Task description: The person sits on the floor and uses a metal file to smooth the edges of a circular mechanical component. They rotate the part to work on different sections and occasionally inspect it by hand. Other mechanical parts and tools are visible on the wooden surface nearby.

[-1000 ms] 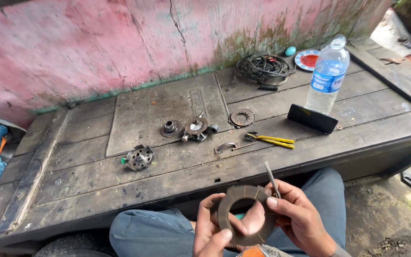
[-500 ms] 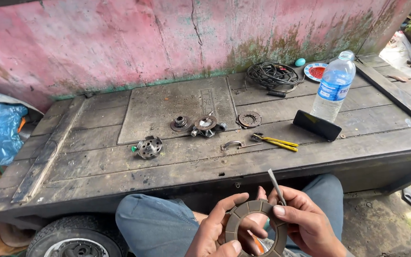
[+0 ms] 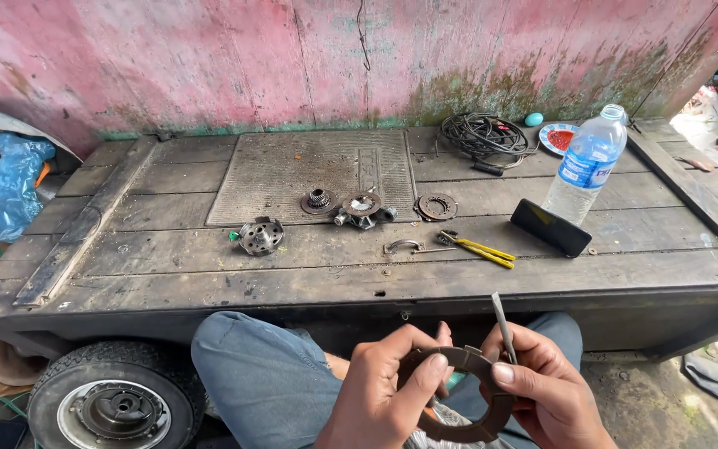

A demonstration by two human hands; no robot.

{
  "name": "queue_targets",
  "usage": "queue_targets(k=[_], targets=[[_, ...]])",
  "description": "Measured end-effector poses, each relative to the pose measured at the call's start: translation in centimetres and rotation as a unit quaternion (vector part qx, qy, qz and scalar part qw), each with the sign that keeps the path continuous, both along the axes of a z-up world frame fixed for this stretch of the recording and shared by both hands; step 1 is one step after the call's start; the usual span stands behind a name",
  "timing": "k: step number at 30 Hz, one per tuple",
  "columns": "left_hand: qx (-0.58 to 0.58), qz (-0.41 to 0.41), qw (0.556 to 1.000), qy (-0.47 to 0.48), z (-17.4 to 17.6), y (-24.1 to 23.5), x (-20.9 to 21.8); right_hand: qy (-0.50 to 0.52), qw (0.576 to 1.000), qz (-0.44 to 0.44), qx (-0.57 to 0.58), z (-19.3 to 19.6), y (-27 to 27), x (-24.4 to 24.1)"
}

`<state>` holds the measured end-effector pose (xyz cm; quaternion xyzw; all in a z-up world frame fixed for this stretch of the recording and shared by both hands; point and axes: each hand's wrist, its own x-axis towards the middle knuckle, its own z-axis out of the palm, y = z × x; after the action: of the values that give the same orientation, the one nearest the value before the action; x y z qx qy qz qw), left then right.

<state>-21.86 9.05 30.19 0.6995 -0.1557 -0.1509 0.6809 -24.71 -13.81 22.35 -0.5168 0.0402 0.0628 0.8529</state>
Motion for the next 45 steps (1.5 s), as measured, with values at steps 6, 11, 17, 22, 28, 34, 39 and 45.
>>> queue_targets(k=[6, 11, 17, 22, 28, 34, 39, 45], targets=[[-0.003, -0.011, 0.995, -0.095, 0.1, 0.0, 0.1, -0.003, 1.0, -0.016, -0.02, 0.4, 0.0, -0.1], [0.034, -0.007, 0.996, -0.078, -0.3, -0.2, 0.5, -0.027, 0.999, -0.002, -0.032, 0.4, -0.1, 0.4], [0.036, -0.021, 0.999, -0.018, -5.0, -0.3, 4.8, 0.007, 0.999, 0.007, -0.043, -1.8, -0.3, 2.4], [-0.147, 0.01, 0.98, 0.133, -16.3, 0.8, 11.2, 0.016, 1.0, -0.019, 0.01, -4.1, -1.4, 5.6], [0.013, 0.17, 0.962, 0.213, -25.9, 3.9, 12.9, 0.115, 0.99, -0.075, 0.013, -9.7, -4.4, 7.6], [0.04, 0.112, 0.966, 0.228, -27.2, 0.8, 15.2, 0.164, 0.979, -0.119, 0.003, -17.3, -5.7, 10.1], [0.216, 0.073, 0.974, 0.004, -27.7, -3.7, 20.1, 0.047, 0.936, -0.112, -0.331, -17.3, -6.1, 14.2], [0.37, 0.013, 0.915, -0.16, -26.7, -6.7, 23.9, -0.094, 0.761, -0.055, -0.64, -18.7, -8.1, 23.6]])
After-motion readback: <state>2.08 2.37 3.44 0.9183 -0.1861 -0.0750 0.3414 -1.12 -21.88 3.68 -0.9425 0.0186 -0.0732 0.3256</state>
